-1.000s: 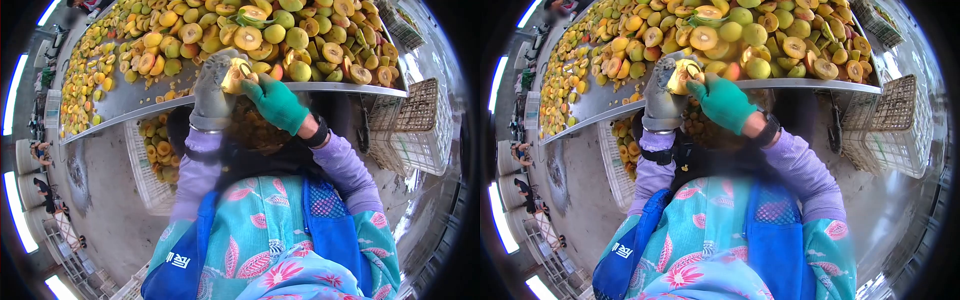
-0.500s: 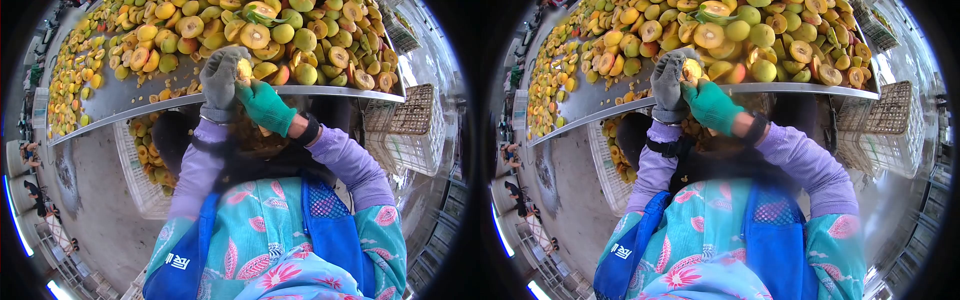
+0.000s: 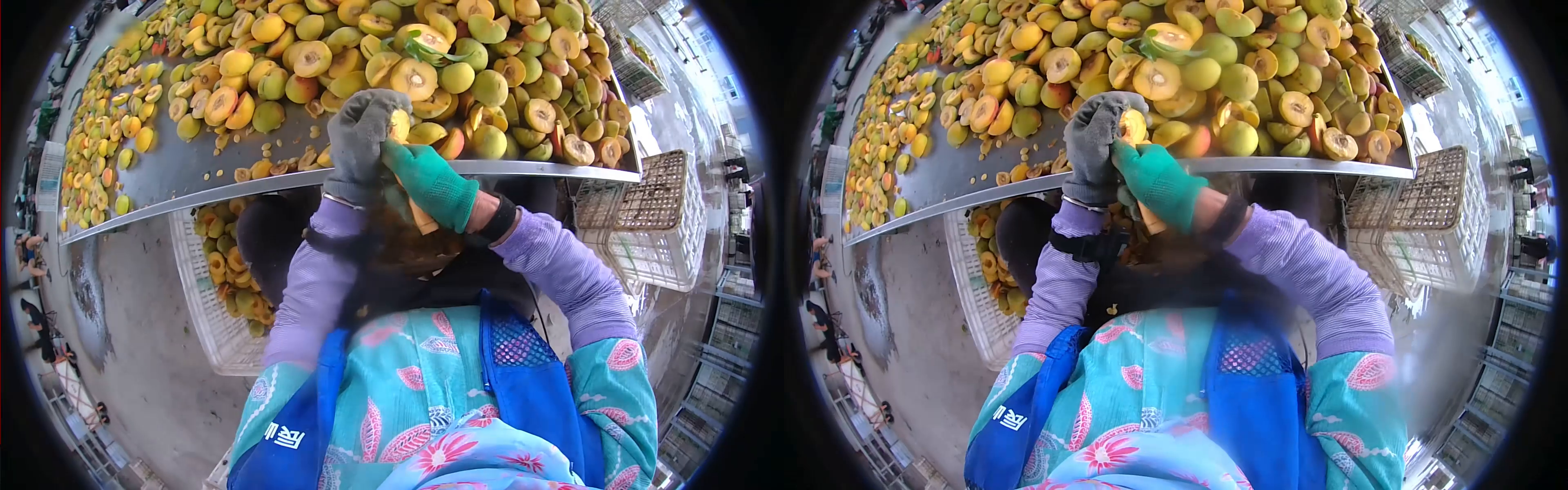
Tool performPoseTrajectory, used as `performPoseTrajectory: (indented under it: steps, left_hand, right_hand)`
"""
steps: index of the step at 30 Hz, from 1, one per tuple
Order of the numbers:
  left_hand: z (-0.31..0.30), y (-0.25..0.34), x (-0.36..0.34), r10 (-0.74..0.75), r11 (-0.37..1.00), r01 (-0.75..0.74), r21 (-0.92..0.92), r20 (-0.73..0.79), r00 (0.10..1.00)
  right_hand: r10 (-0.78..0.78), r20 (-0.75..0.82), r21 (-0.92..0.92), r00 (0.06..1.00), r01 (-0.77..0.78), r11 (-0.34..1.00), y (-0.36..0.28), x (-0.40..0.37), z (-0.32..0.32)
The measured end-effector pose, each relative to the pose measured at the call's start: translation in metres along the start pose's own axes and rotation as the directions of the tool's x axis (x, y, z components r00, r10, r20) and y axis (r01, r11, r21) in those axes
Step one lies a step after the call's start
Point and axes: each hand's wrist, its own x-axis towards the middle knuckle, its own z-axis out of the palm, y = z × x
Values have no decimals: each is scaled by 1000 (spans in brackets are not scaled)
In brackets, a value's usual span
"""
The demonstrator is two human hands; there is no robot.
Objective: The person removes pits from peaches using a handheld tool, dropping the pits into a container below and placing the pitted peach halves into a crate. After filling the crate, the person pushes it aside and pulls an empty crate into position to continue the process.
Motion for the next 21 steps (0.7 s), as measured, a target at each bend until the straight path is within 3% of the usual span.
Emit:
performPoseTrajectory:
  steps: [2, 3, 6, 7, 10, 11, 14, 15, 18, 19, 21]
  left_hand:
    - [-2, 4, 2, -89, 996, 90, -15, 8, 996]
    - [-4, 9, 4, -38, 989, 22, 145, 105, 994]
    - [-6, 9, 7, -45, 989, 18, 148, 182, 982]
    - [-4, 9, 8, -38, 993, 18, 115, 179, 983]
    - [0, 5, 3, -42, 999, 38, 29, 159, 986]
    - [-7, 9, 4, -172, 981, 191, -40, 284, 943]
    - [-9, 16, 9, -43, 992, -17, 126, 452, 891]
    - [-7, 17, 4, -114, 993, 105, 45, 418, 901]
    - [-2, 25, -10, -172, 985, 164, 55, 381, 908]
    - [-2, 31, -14, -172, 982, 128, 136, 398, 901]
    - [-2, 34, -21, -80, 996, 54, 74, 416, 906]
  right_hand:
    - [-115, -13, -228, 993, 109, 968, 4, 8, 0]
    - [-25, -15, -270, 1000, 20, 963, 3, 5, -7]
    - [40, 76, 124, 996, -50, 991, -14, -7, -2]
    - [142, 130, 272, 981, -173, 946, -18, -12, 0]
    - [175, 386, 480, 906, -359, 801, -15, -13, -7]
    - [134, 412, 447, 901, -328, 832, -23, -21, -10]
    - [134, 481, 472, 866, -385, 793, -25, -27, -8]
    - [85, 480, 520, 873, -362, 774, -23, -31, -6]
    - [-45, 524, 639, 850, -358, 681, -7, -41, 1]
    - [-91, 567, 667, 819, -391, 635, -2, -42, 0]
    - [-150, 611, 704, 778, -446, 553, 4, -44, 4]
